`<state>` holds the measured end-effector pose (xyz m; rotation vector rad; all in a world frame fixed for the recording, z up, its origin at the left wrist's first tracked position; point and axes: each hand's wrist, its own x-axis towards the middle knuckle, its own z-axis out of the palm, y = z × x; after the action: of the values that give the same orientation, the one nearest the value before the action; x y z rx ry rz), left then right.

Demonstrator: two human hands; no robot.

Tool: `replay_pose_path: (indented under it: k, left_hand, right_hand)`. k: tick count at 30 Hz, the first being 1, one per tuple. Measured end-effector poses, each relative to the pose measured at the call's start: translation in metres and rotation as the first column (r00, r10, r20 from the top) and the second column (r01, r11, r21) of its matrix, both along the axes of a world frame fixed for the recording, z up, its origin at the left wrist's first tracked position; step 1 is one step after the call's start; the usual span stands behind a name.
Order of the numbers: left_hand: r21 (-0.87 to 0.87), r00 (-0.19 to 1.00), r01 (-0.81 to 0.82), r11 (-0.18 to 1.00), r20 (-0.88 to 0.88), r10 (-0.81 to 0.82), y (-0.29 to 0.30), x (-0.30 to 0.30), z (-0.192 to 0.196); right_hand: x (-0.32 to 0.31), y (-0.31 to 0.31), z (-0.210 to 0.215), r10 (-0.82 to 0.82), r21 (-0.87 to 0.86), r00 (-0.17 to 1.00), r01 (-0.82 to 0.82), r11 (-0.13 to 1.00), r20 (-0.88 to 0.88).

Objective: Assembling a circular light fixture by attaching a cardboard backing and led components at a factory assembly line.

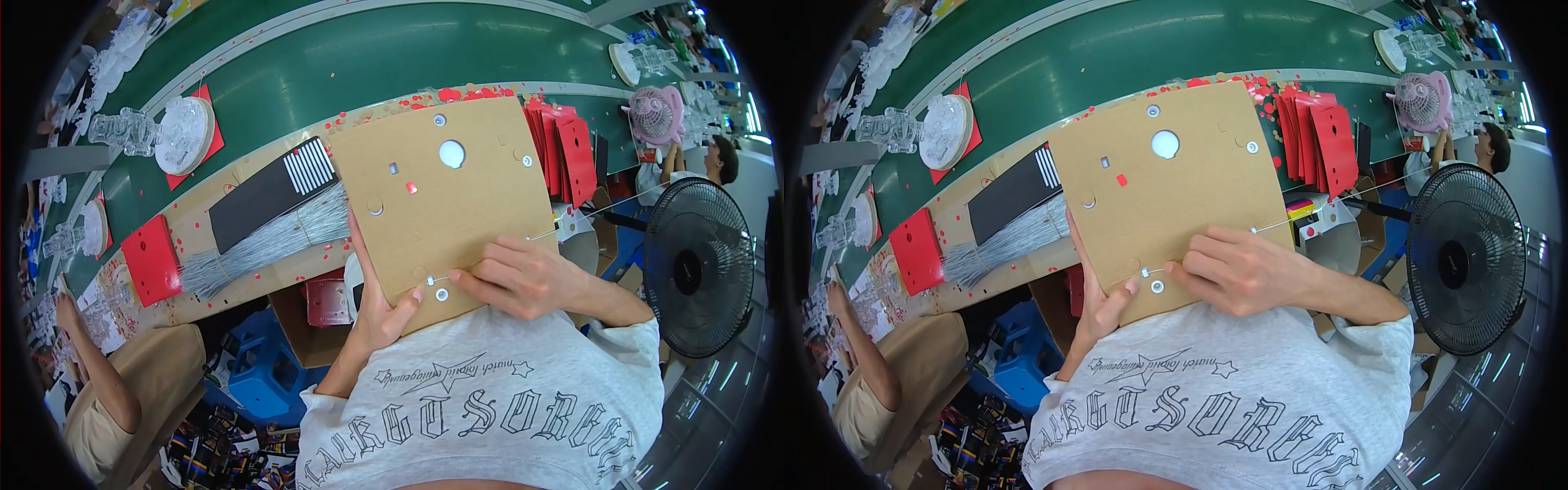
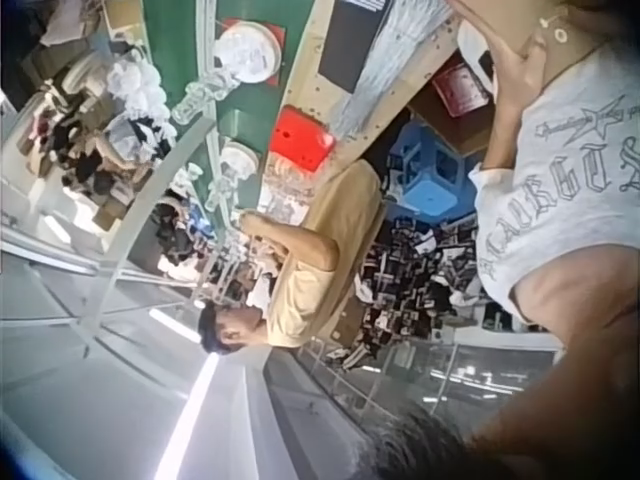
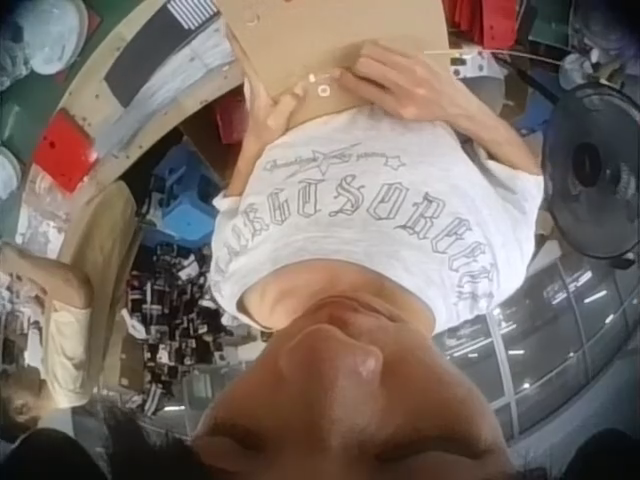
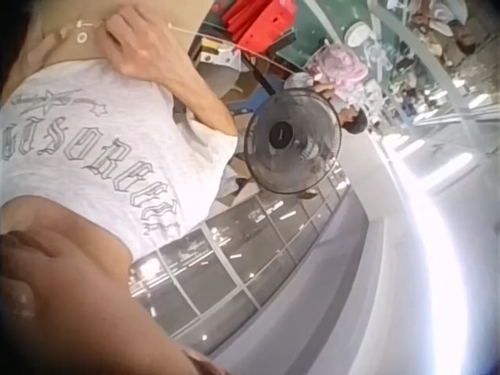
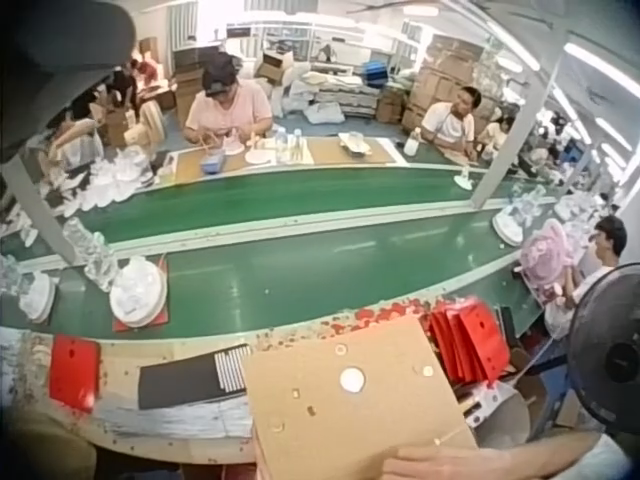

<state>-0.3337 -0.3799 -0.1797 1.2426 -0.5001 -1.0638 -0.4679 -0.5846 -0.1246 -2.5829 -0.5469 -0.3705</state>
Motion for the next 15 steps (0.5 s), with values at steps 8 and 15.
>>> replay_pose_path:
  k: [8, 15]
  left_hand:
    - [0.031, 0.994, 0.089, 0.996, -0.066, -0.086, -0.0030, 0.0017, 0.0044]
    - [0.049, 0.995, 0.094, 0.994, -0.036, -0.092, -0.0030, 0.0007, 0.0006]
  right_hand:
    - [0.0055, 0.0025, -0.0027, 0.057, -0.095, 0.997, -0.052, 0.994, 0.051]
    - [0.0087, 0.0102, -0.0093, 0.044, -0.064, 0.991, -0.037, 0.997, 0.123]
